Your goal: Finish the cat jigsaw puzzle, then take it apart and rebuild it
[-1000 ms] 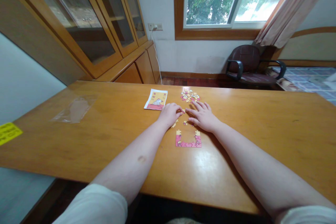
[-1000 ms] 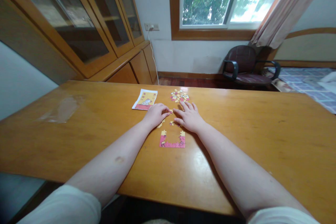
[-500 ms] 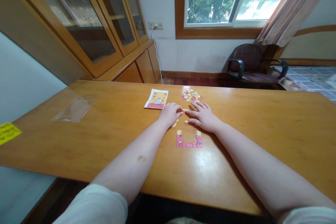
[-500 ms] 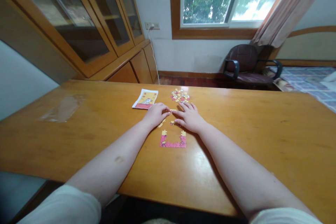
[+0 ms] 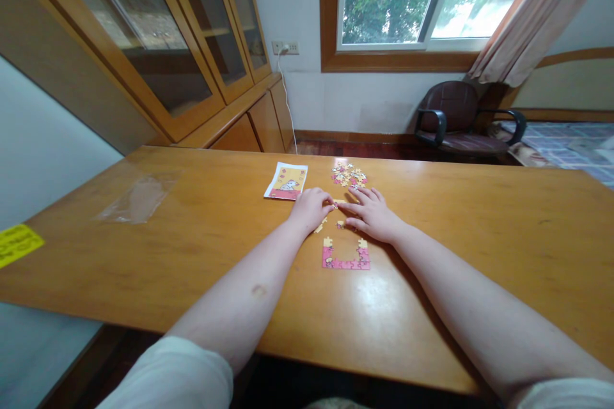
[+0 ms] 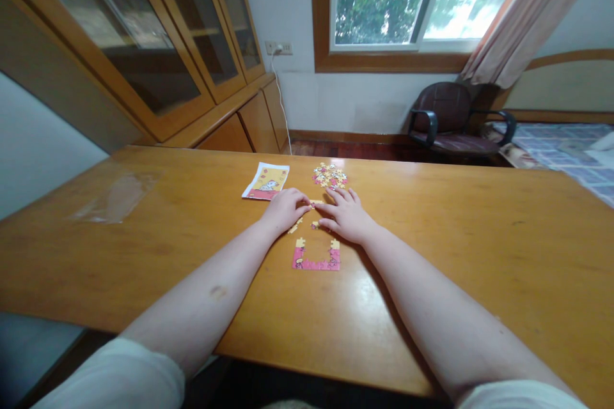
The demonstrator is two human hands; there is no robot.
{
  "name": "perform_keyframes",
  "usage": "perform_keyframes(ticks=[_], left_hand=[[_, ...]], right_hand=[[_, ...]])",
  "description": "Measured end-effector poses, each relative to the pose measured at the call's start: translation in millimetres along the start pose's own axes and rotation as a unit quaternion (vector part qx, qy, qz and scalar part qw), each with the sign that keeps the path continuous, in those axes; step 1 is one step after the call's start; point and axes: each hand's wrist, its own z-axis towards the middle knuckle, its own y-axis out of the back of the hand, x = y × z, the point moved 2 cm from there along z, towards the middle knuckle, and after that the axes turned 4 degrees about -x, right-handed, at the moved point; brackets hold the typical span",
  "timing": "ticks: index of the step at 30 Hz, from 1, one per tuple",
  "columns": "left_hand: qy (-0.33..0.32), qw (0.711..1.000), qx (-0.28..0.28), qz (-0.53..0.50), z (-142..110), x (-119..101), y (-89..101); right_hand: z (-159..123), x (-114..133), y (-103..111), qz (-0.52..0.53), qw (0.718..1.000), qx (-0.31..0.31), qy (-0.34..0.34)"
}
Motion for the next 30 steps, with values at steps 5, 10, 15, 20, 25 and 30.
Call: perform_keyframes(ticks=[5,10,15,20,25,30], left_hand=[[0.006,1.0,0.001,-0.003,0.1,0.0,1.2],[-0.001,1.0,-0.006,-0.001,-0.2,1.5,1.7],[0.007,1.0,0.006,0.002,-0.4,1.0,1.0],[0.006,1.0,0.005,0.007,-0.3,0.3,1.1],[0.0,1.0,0.001,0.002,-0.3,1.3,-0.3],[-0.001,1.0,0.001,-0.001,-0.2,1.2,-0.4]], right_hand=[[-0.3,-0.1,0.4,0.002,1.0,0.001,0.0],[-0.5,-0.2,0.3,0.002,1.0,0.004,0.003],[-0.1,-0.6,-1.2,0.002,1.0,0.005,0.005],[0.0,-1.1,-2.0,0.004,1.0,0.002,0.006],[-0.5,-0.8,-2.3,0.005,1.0,0.005,0.005],[-0.3,-1.3,-2.0,0.008,1.0,0.007,0.006]])
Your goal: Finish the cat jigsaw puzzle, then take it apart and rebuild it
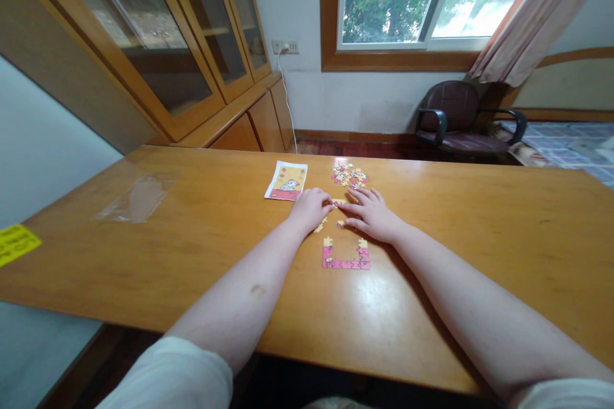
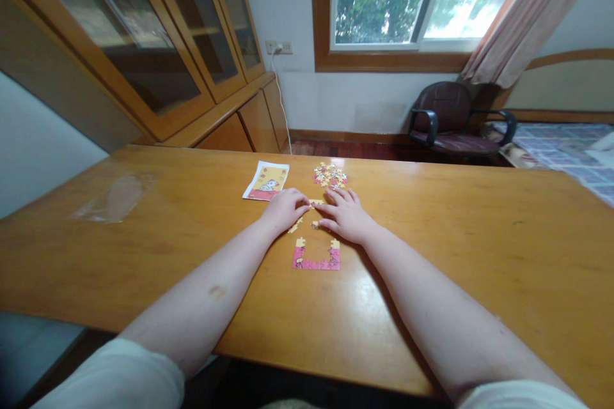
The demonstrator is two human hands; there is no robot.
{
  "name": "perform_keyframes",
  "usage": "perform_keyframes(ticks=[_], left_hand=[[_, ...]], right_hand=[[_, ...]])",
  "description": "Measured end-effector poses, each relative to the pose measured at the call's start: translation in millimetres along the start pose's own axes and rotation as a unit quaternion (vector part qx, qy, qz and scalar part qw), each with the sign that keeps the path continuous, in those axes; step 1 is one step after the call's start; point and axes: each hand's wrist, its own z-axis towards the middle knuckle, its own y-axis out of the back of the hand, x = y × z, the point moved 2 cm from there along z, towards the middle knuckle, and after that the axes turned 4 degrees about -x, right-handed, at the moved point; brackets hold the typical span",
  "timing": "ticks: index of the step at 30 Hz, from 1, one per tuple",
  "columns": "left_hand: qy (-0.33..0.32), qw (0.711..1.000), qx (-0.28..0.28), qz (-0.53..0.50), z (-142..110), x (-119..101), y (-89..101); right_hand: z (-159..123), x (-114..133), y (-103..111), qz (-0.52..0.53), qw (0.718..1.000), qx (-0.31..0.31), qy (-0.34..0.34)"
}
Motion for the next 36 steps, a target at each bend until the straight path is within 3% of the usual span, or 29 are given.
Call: perform_keyframes(ticks=[7,16,19,23,28,36], left_hand=[[0.002,1.0,0.001,0.013,0,2,1.1],[0.009,1.0,-0.011,0.002,1,2,2.9],[0.036,0.998,-0.05,-0.01,1,12,11.4],[0.124,0.988,-0.074,0.047,-3,29,29.3],[0.143,0.986,-0.025,0.083,-5,37,39.6],[0.07,0.994,0.04,0.079,-3,33,23.3]], right_hand=[[0,-2,3,-0.015,0.999,0.003,-0.043],[-1,-1,3,-0.018,0.999,0.004,-0.045],[-2,-5,3,-0.015,0.999,-0.012,-0.046],[-3,-10,3,-0.004,0.998,-0.029,-0.054],[-3,-15,4,0.008,0.995,-0.069,-0.071],[-3,-21,1,0.033,0.991,-0.103,-0.077]])
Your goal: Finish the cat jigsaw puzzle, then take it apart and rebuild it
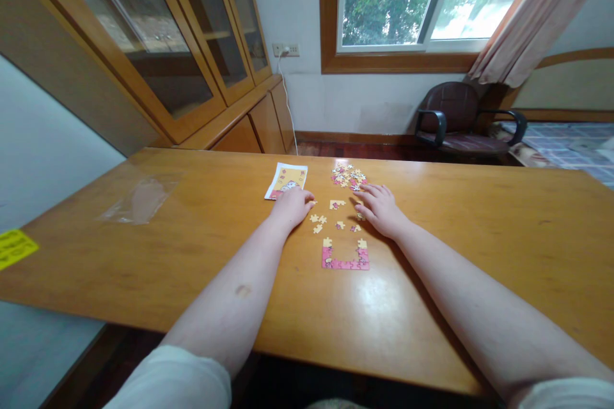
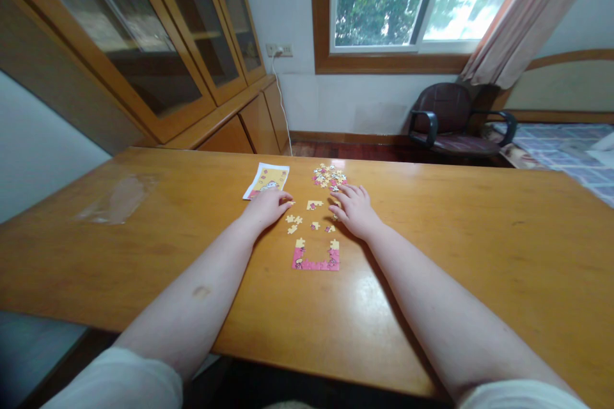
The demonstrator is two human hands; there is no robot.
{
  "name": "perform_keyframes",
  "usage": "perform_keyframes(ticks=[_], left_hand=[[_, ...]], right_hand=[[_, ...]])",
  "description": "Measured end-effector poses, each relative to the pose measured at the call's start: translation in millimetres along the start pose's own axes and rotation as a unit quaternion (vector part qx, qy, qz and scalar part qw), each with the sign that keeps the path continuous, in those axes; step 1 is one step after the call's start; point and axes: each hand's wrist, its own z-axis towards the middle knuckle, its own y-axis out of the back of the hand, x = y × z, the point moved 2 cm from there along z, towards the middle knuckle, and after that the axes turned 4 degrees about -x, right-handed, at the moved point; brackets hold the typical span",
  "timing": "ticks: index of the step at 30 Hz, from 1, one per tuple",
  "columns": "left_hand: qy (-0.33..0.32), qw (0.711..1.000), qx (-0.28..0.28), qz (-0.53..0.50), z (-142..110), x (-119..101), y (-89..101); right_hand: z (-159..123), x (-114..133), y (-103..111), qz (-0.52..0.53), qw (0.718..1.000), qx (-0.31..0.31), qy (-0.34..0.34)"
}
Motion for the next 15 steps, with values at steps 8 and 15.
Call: perform_keyframes(ticks=[8,15], left_hand=[[-0.013,1.0,0.005,-0.019,2.2,-0.8,-6.1],[-0.001,0.999,-0.034,-0.018,-0.4,-1.2,-3.6]], right_hand=[[0.0,-1.1,-1.2,0.008,1.0,-0.007,0.0],[-0.1,-1.5,-0.4,0.01,1.0,-0.005,0.0]])
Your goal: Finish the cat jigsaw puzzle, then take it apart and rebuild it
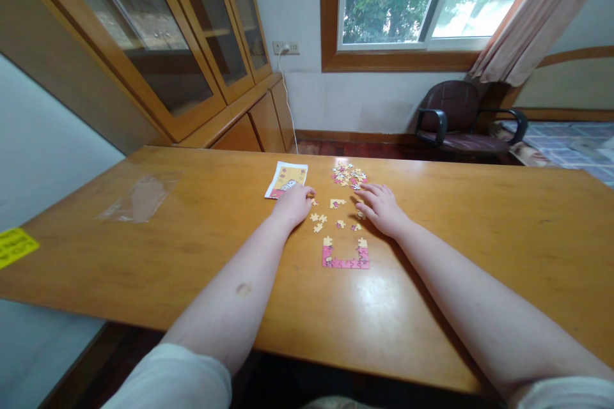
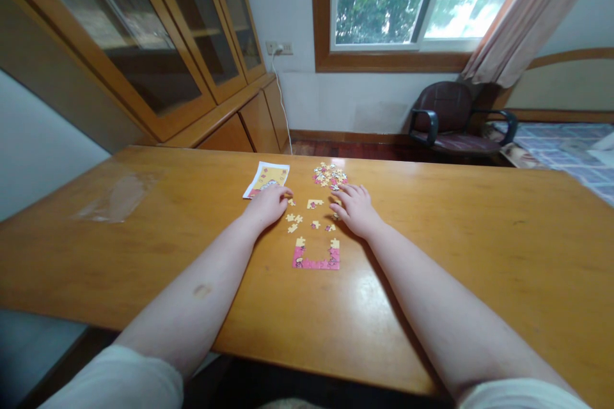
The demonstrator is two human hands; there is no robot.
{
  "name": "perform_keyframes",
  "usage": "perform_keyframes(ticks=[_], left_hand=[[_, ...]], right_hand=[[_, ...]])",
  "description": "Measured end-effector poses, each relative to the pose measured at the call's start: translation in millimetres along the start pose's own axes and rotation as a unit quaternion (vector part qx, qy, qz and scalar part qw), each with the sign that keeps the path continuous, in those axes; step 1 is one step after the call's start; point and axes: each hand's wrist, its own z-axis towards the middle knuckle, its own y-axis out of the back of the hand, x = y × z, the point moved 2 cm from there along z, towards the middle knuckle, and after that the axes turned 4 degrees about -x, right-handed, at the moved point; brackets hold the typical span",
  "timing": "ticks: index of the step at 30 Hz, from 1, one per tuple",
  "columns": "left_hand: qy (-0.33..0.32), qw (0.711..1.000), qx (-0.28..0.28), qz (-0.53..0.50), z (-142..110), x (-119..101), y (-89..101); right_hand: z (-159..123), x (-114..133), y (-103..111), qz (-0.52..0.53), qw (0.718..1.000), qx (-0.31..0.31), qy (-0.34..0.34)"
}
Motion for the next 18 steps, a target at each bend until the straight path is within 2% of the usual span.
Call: perform_keyframes(ticks=[4,18], left_hand=[[0.027,0.999,0.003,0.024,-1.4,-0.1,1.8],[0.011,1.0,0.025,-0.001,-0.2,1.3,-2.2]], right_hand=[[0.3,0.5,0.5,0.001,1.0,0.003,0.0],[0.6,-0.3,0.4,0.002,1.0,0.007,0.002]])
